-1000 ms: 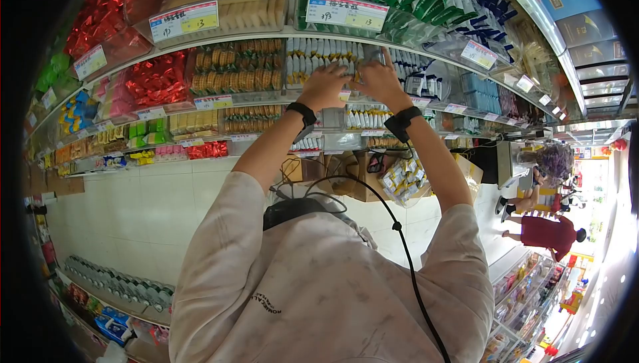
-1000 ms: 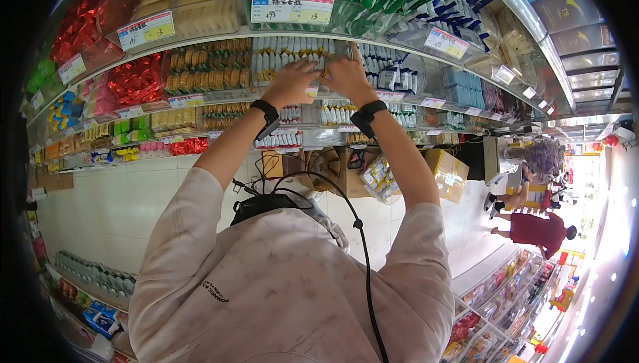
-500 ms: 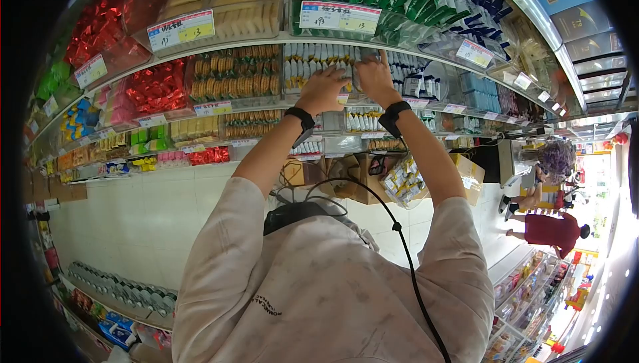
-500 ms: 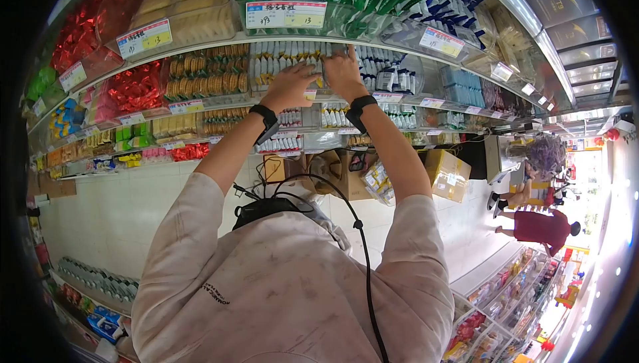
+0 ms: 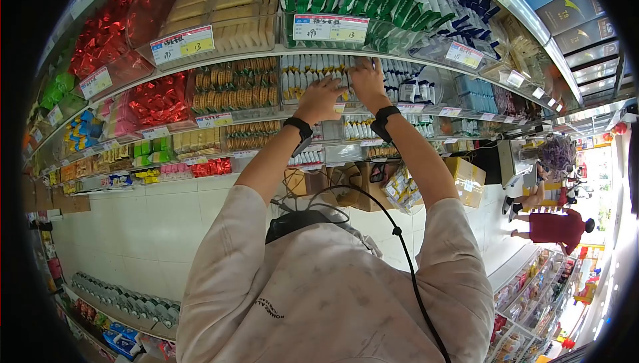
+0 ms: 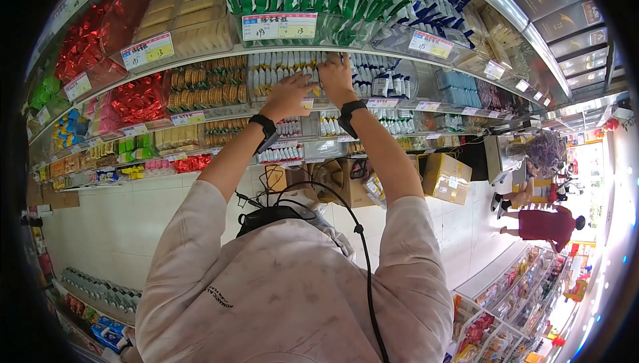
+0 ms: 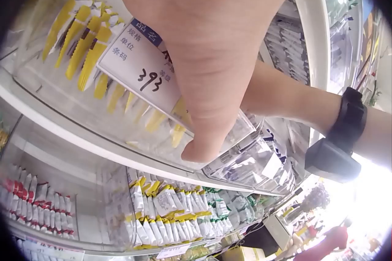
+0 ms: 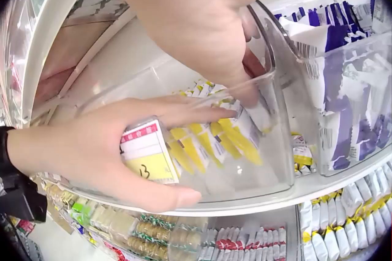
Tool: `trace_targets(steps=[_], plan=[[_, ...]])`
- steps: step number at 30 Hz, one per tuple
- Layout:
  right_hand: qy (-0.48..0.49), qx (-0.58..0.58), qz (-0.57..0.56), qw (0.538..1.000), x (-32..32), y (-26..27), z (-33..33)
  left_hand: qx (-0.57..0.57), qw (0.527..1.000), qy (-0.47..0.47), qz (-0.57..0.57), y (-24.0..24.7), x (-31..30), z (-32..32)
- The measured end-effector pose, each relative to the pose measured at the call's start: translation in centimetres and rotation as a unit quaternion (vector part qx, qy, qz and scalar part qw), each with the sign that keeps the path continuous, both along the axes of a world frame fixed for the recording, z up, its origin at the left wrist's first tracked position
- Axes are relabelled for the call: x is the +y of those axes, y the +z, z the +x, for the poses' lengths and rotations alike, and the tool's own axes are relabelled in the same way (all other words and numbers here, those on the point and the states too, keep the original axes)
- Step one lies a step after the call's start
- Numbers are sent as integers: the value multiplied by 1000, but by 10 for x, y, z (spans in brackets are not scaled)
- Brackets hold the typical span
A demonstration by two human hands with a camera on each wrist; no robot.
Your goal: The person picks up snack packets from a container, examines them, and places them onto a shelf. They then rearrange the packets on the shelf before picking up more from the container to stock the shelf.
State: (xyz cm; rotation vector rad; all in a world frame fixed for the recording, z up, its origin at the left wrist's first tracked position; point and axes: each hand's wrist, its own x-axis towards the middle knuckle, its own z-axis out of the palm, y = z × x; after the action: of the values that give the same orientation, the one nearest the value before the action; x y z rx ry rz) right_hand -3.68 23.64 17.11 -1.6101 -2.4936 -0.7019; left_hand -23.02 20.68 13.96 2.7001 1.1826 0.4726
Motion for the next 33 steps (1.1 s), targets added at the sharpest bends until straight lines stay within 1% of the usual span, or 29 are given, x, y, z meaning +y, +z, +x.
trace_targets(steps=[5,8,11,14,17,20,23,26,29,33], plan=[[-15,0,-64,998,-4,11,-1,-13,1000,-2,3,-3,0,-1],[-6,-3,-55,998,0,4,5,-15,1000,0,-1,0,-2,-2],[-67,1,-186,980,-1,33,-2,0,1000,-3,-7,4,-1,-1],[-30,2,-125,992,1,25,2,1,1000,-2,6,3,-1,-1],[-23,44,12,999,9,0,0,10,1000,-4,-16,7,-1,-1],[-13,29,5,999,4,5,0,2,1000,-5,7,3,-1,-2],[-20,-19,-65,998,3,11,3,-17,1000,-9,-6,2,0,-2],[-31,-84,-175,980,-1,29,1,-26,999,-18,-7,-3,2,-3],[-13,-65,-212,975,-3,38,4,-14,1000,-19,-12,-3,3,-2],[-9,-44,-218,975,-1,38,3,2,1000,-8,-23,9,-1,-3]])
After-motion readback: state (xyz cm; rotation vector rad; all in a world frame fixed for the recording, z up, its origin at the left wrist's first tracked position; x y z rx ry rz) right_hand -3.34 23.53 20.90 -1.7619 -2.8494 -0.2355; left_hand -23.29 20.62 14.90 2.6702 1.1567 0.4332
